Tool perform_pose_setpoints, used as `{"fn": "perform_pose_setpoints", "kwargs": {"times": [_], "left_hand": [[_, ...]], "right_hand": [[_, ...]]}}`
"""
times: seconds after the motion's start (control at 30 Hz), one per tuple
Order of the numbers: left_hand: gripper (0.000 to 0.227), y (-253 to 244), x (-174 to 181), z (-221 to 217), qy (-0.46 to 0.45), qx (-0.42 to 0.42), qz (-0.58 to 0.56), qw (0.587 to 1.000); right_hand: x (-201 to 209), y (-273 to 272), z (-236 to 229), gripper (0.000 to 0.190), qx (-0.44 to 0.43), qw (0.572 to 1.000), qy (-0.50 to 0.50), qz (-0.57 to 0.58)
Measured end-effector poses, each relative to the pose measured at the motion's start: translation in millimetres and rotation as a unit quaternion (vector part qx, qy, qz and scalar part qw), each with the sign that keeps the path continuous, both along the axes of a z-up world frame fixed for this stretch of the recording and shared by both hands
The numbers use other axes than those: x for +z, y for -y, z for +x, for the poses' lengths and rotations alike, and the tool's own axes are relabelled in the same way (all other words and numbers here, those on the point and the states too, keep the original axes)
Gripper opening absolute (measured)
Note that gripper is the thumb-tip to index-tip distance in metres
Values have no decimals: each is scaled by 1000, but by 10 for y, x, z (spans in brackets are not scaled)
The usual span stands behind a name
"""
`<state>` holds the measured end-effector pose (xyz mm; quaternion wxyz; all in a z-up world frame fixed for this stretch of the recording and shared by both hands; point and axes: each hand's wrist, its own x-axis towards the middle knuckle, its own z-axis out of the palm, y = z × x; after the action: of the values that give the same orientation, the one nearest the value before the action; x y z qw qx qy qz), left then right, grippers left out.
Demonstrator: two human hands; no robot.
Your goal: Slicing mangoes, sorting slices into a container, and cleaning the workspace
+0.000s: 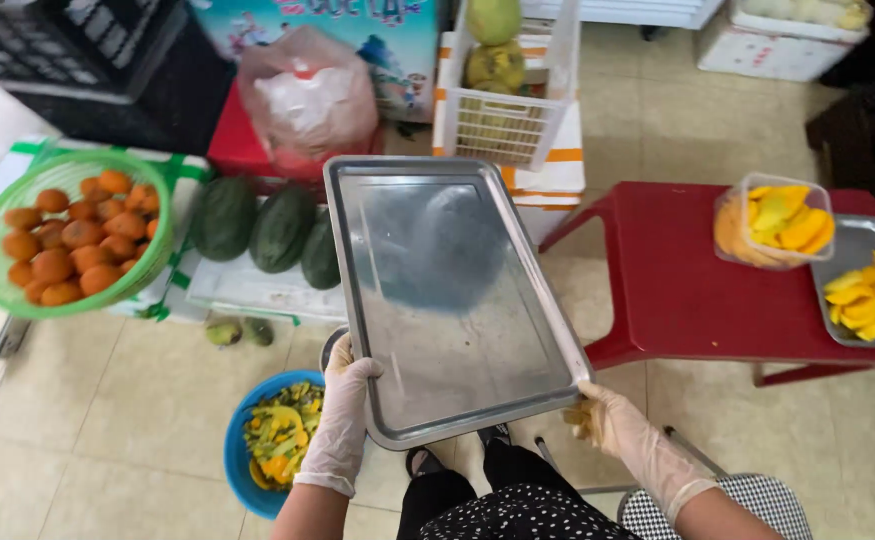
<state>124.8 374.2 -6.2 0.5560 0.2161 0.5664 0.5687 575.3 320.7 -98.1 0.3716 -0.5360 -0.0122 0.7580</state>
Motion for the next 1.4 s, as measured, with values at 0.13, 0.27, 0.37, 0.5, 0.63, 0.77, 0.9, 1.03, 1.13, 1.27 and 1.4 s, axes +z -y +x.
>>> {"fn": "perform_pose_setpoints", "kwargs": {"times": [0.13,0.27,0.37,0.5,0.63,0.77,0.9,1.03,1.13,1.27,1.4], "left_hand": [[61,-448,80,721,-49,-64,-60,995],[61,-726,60,1395,-43,-126,-45,990],[55,-897,-161,1856,-38,-155,-38,986],[61,-1109,-365,2403,-30,-157,-72,985],[67,-1176,-697,2939,44,-157,-59,985],[66,-1324,-778,3361,100,-186,-68,975],[65,-1433,-1241,3710,133,-209,-88,965],[64,-1549,-1636,3934,129,-211,-117,962],[63,-1544,-1981,4057,114,-224,-174,952],[65,-1561,-2077,4213,85,-200,-184,959],[72,-1591,-2700,4280,49,-205,-204,956]], "right_hand": [[147,334,-67,21,-83,996,-45,7],[-86,430,-2,15,-235,971,-37,-22],[31,352,6,19,-294,955,-33,-10],[233,31,281,20,-378,922,48,-67],[-8,-14,916,19,-378,924,54,-2],[-287,-169,1444,16,-363,929,60,23],[-679,-231,1863,14,-352,934,63,22],[-922,-334,2137,12,-349,934,76,9],[-1277,-325,2385,12,-345,935,78,-15],[-1711,-316,2609,14,-313,946,86,-28],[-1347,-447,2564,18,-259,954,123,-83]]}}
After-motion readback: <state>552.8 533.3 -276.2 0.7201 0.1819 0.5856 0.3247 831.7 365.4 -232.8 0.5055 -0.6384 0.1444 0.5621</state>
